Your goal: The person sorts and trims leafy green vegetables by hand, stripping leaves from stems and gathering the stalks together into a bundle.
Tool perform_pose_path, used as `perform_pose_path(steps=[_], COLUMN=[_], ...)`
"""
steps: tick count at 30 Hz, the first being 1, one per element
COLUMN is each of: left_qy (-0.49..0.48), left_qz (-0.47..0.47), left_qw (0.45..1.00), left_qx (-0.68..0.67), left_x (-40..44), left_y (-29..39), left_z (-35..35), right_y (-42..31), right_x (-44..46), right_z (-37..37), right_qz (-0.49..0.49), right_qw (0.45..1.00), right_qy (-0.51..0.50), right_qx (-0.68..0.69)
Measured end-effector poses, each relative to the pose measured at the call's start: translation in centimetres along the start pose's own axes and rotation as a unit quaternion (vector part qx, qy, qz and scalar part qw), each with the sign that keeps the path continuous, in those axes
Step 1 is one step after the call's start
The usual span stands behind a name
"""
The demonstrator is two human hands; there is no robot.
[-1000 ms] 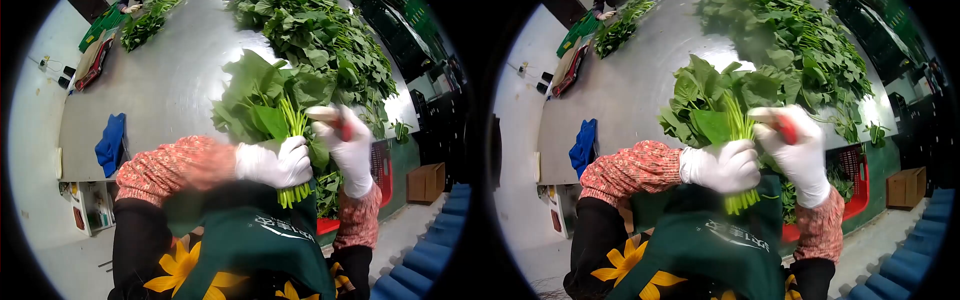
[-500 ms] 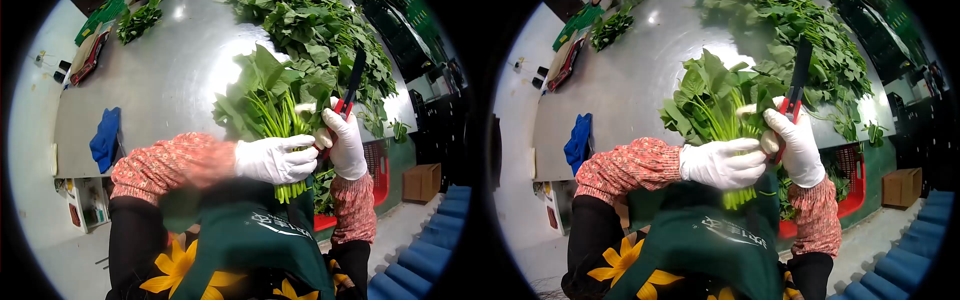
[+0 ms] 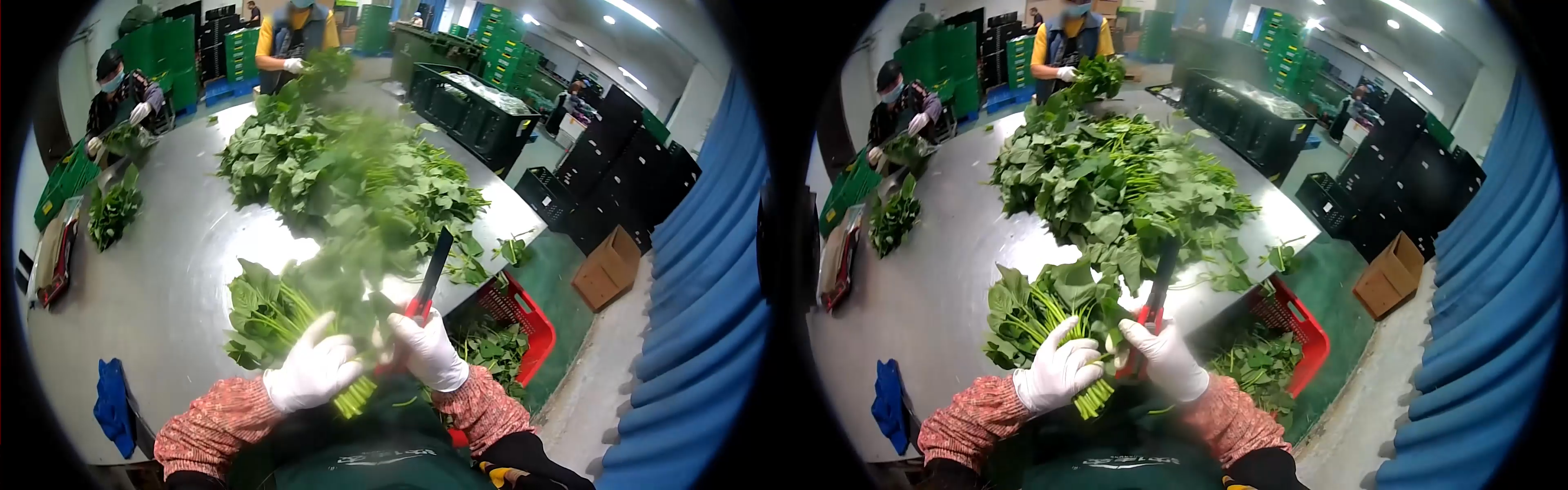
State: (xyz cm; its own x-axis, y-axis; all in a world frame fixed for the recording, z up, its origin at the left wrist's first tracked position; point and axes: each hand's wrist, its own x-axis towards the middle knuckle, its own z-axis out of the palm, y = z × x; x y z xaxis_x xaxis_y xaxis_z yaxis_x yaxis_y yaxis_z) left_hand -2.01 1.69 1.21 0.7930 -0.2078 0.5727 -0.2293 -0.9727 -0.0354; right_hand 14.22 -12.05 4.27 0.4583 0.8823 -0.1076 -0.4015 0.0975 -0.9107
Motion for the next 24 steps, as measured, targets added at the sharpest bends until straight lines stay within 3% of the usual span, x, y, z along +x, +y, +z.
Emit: perform_pose_path(steps=[4,6,8,9,10,12,14,16,17,18,19,20,22,24], left_qy=[0.029,0.024,0.042,0.057,0.009,0.066,0.161,0.268,0.318,0.308,0.414,0.505,0.523,0.505], left_qz=[0.026,0.040,0.026,-0.004,-0.039,-0.136,-0.211,-0.396,-0.359,-0.387,-0.455,-0.426,-0.460,-0.425], left_qw=[0.999,0.999,0.999,0.998,0.999,0.988,0.961,0.871,0.860,0.834,0.680,0.536,0.467,0.429], left_qx=[0.006,0.024,0.022,-0.001,0.023,-0.006,-0.079,-0.111,-0.172,-0.243,-0.399,-0.525,-0.545,-0.616], left_x=[0.7,1.0,0.7,0.5,0.5,1.0,0.1,-1.7,-3.6,-4.0,-5.4,-6.1,-9.9,-14.3], left_y=[0.0,-0.2,-0.2,-0.1,-0.3,-0.9,-2.8,-5.2,-7.1,-8.0,-8.8,-9.9,-12.4,-12.2], left_z=[-0.6,-0.8,-0.8,-1.1,-2.3,-4.1,-5.7,-6.0,-7.3,-9.6,-9.4,-10.0,-10.5,-10.2], right_y=[-0.3,-1.6,-3.3,-3.8,-4.0,-4.6,-5.1,-3.5,-3.1,-2.3,-0.5,1.0,2.6,4.3], right_x=[-0.2,-1.0,-1.9,-2.3,-2.6,-3.6,-4.8,-5.1,-5.4,-5.4,-5.3,-5.5,-5.3,-4.5], right_z=[-0.2,-0.2,-2.1,-3.5,-5.2,-8.5,-11.4,-17.1,-18.4,-19.1,-19.3,-19.8,-23.5,-23.5], right_qz=[-0.069,-0.129,-0.181,-0.243,-0.302,-0.336,-0.304,-0.222,-0.136,-0.052,-0.079,-0.135,-0.076,-0.088], right_qw=[0.993,0.974,0.964,0.950,0.934,0.903,0.922,0.936,0.913,0.856,0.694,0.477,0.738,0.795], right_qy=[0.014,0.120,0.123,0.113,0.102,0.152,0.198,0.273,0.336,0.367,0.413,0.417,0.338,0.288], right_qx=[0.093,0.142,0.152,0.158,0.162,0.219,0.134,-0.024,-0.190,-0.359,-0.585,-0.762,-0.580,-0.527])
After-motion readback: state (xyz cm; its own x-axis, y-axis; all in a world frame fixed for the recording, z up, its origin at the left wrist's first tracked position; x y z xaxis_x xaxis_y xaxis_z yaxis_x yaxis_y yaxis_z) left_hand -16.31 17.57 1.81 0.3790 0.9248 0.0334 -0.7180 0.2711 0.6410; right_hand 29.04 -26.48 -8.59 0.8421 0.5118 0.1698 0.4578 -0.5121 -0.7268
